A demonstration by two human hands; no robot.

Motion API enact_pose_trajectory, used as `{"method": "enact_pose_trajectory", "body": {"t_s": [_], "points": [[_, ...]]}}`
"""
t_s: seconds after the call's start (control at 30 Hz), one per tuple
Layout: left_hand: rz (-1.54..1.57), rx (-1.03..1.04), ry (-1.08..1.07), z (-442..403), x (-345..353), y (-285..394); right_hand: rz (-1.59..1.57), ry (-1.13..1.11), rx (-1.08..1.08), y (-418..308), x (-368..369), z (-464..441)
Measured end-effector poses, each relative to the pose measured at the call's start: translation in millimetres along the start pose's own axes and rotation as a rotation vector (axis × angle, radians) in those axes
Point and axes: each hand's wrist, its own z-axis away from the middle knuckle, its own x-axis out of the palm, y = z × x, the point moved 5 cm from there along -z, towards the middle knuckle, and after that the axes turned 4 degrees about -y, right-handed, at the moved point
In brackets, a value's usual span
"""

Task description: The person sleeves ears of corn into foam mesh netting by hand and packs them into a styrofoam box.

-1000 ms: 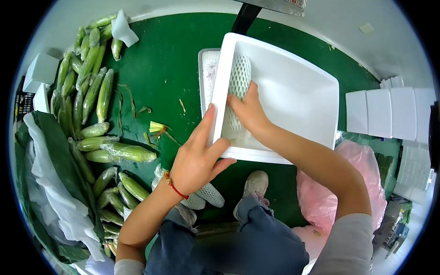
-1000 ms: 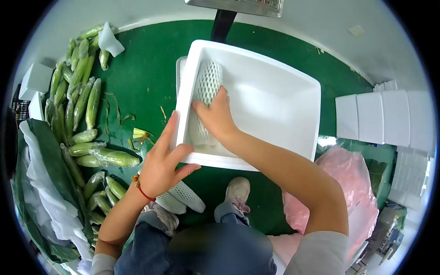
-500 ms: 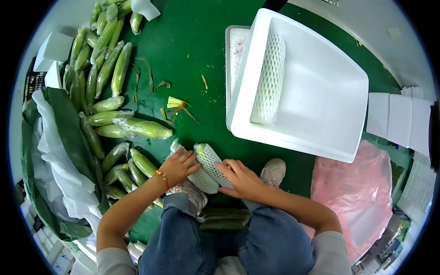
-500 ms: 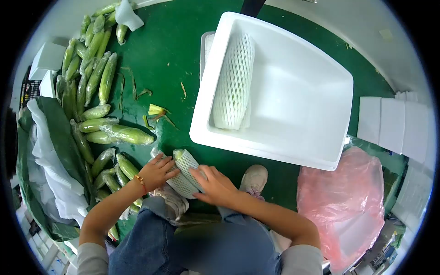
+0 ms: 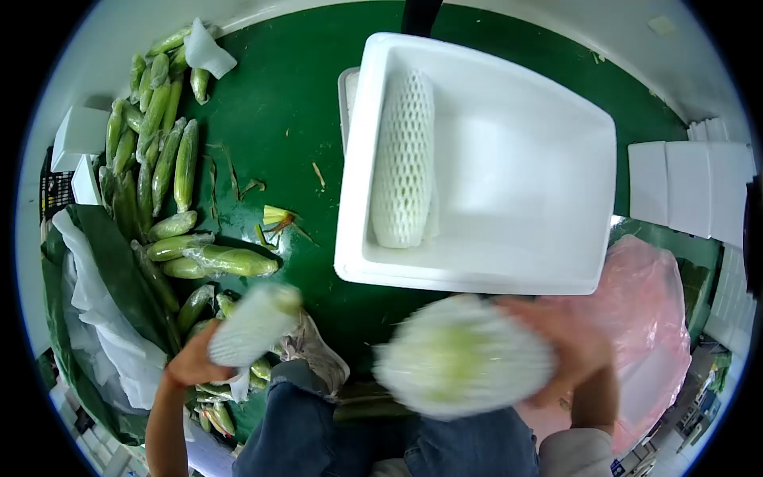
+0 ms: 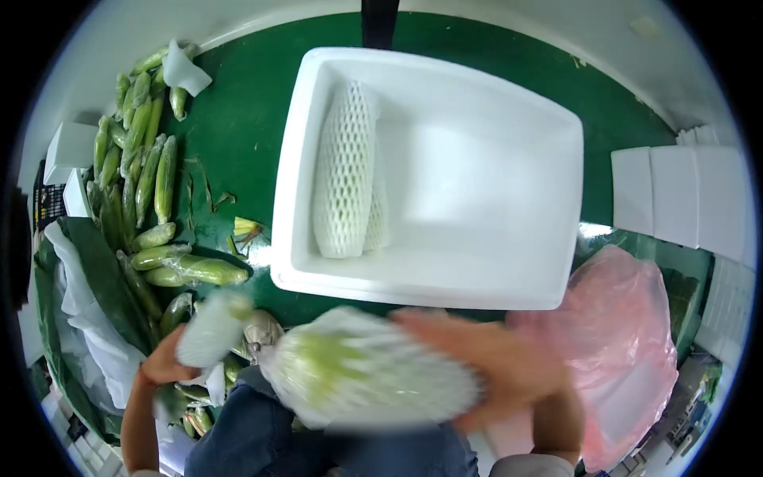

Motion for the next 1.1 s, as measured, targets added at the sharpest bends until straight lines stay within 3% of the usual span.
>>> {"method": "enact_pose_trajectory", "body": {"t_s": [0.07,0.13,0.2,0.27,0.33,0.43,0.47,0.5,0.53,0.6,0.67,0.73,0.8,0.9,1.03,1.1], "points": [[0.295,0.077,0.199,30,-10,14,0.058,0.326,-0.039,-25,-54,48],[0.385,0.218,0.283,44,-14,41,0.319,0.414,0.291,-35,-94,31],[0.348,0.306,0.364,42,-17,84,0.692,0.2,0.399,-7,-111,11],[0.243,0.368,0.273,18,-10,154,0.642,-0.026,0.325,52,-112,-10],[0.138,0.42,0.106,-18,14,233,0.671,-0.228,0.424,93,-94,-37],[-0.431,0.895,-0.029,-81,65,330,0.868,-0.18,0.339,111,-89,-38],[-0.409,0.74,-0.142,-108,80,352,0.88,-0.136,0.322,104,-87,-32],[-0.693,0.993,-0.042,-144,94,359,0.852,-0.067,0.302,92,-83,-24],[-0.856,1.02,-0.014,-167,111,370,0.822,-0.005,0.279,78,-76,-14],[-1.099,0.728,-0.079,-212,145,371,0.767,0.116,0.225,41,-56,3],[-1.059,0.759,-0.113,-253,165,354,0.691,0.21,0.141,9,-30,7],[-1.122,0.763,-0.194,-262,175,347,0.945,0.332,0.189,29,-14,7],[-1.216,0.611,-0.188,-267,170,339,1.094,0.445,0.164,38,-6,-4],[-1.211,0.678,0.073,-244,175,342,1.152,0.516,0.113,26,-5,0],[-1.123,0.637,0.146,-250,174,336,1.169,0.519,0.009,30,5,-10],[-1.176,0.793,0.296,-270,181,322,1.197,0.535,-0.001,28,-1,-5]]}}
